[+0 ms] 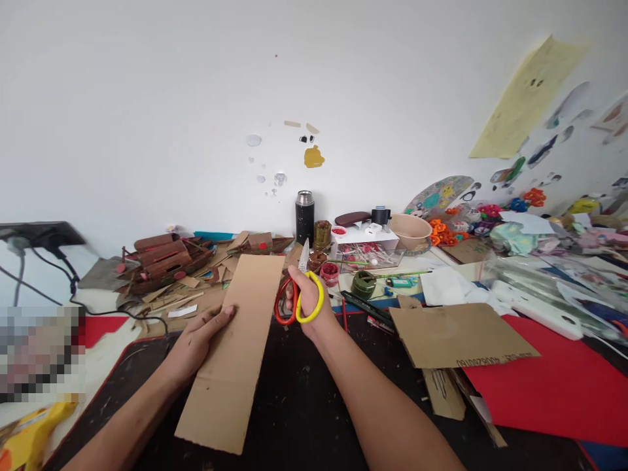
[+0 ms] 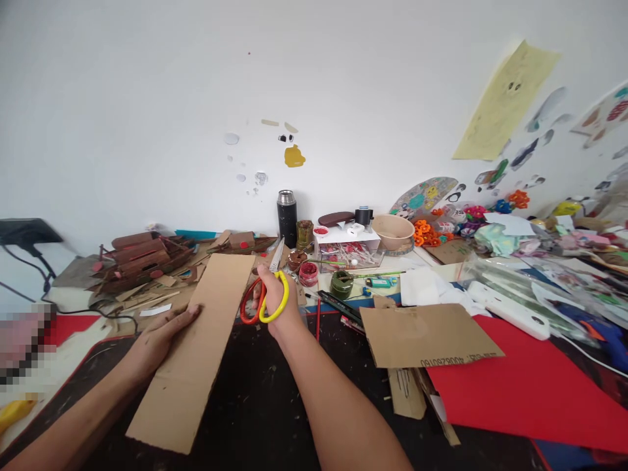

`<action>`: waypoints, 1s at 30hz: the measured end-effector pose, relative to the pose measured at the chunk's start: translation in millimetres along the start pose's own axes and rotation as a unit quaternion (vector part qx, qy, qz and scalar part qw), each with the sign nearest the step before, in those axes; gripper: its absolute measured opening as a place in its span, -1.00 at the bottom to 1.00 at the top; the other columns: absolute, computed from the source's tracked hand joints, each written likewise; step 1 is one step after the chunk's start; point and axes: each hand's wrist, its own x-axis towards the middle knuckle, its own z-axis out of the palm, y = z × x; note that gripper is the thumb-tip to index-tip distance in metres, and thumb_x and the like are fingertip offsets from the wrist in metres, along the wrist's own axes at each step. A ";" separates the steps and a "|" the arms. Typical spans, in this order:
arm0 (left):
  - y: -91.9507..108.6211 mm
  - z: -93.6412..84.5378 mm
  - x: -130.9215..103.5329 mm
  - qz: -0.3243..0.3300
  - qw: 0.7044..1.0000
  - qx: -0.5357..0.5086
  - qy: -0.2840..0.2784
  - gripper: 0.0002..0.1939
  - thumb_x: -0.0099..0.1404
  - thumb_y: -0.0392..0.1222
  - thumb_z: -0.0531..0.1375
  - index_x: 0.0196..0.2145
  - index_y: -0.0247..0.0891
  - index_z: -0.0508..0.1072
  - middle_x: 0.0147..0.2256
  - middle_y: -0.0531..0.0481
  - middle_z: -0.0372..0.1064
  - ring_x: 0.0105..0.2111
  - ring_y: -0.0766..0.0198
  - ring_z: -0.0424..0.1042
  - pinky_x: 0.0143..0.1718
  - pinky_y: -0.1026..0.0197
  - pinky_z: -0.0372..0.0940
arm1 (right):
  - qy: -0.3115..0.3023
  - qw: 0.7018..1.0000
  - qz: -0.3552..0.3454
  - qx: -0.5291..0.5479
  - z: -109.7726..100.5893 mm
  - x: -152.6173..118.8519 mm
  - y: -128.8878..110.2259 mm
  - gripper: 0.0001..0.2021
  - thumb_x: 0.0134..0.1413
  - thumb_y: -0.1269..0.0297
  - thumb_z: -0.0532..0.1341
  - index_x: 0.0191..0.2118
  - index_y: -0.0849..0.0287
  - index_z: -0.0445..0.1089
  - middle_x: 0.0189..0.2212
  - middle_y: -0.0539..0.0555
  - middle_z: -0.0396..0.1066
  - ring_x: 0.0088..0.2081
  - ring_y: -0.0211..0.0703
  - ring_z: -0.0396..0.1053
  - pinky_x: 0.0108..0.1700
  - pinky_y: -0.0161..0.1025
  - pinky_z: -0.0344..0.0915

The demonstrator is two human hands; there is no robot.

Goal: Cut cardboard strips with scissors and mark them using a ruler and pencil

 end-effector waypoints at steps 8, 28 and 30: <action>0.1 -0.6 0.0 0.004 1.000 0.006 -0.003 -0.51 -0.12 0.20 0.57 -0.43 -0.18 0.54 -0.60 0.03 0.45 -0.50 -0.01 0.59 -0.60 0.17 0.36 | 0.005 1.000 -0.006 -0.009 -0.6 0.0 0.6 -0.61 -0.13 -0.05 0.43 -0.46 0.11 0.32 -0.71 -0.12 0.29 -0.74 -0.31 0.18 -0.69 -0.35 0.02; -5.3 0.1 -0.6 0.090 0.989 0.026 -0.117 -0.27 0.12 0.37 0.43 -0.02 -0.31 0.60 -0.25 -0.23 0.69 -0.43 0.01 0.62 -0.40 0.08 0.50 | -0.008 0.992 -0.085 -0.090 -0.4 -3.4 1.7 -0.63 -0.05 -0.04 0.40 -0.44 0.09 0.28 -0.73 -0.14 0.28 -0.76 -0.30 0.20 -0.71 -0.37 0.13; -7.7 -1.1 0.5 0.101 0.987 0.022 -0.123 -0.30 0.17 0.36 0.41 0.01 -0.30 0.60 -0.21 -0.22 0.69 -0.39 -0.01 0.64 -0.35 0.06 0.51 | 0.001 0.994 -0.077 -0.079 0.0 -2.9 2.1 -0.63 -0.08 -0.02 0.40 -0.45 0.09 0.27 -0.74 -0.14 0.28 -0.76 -0.31 0.20 -0.73 -0.39 0.10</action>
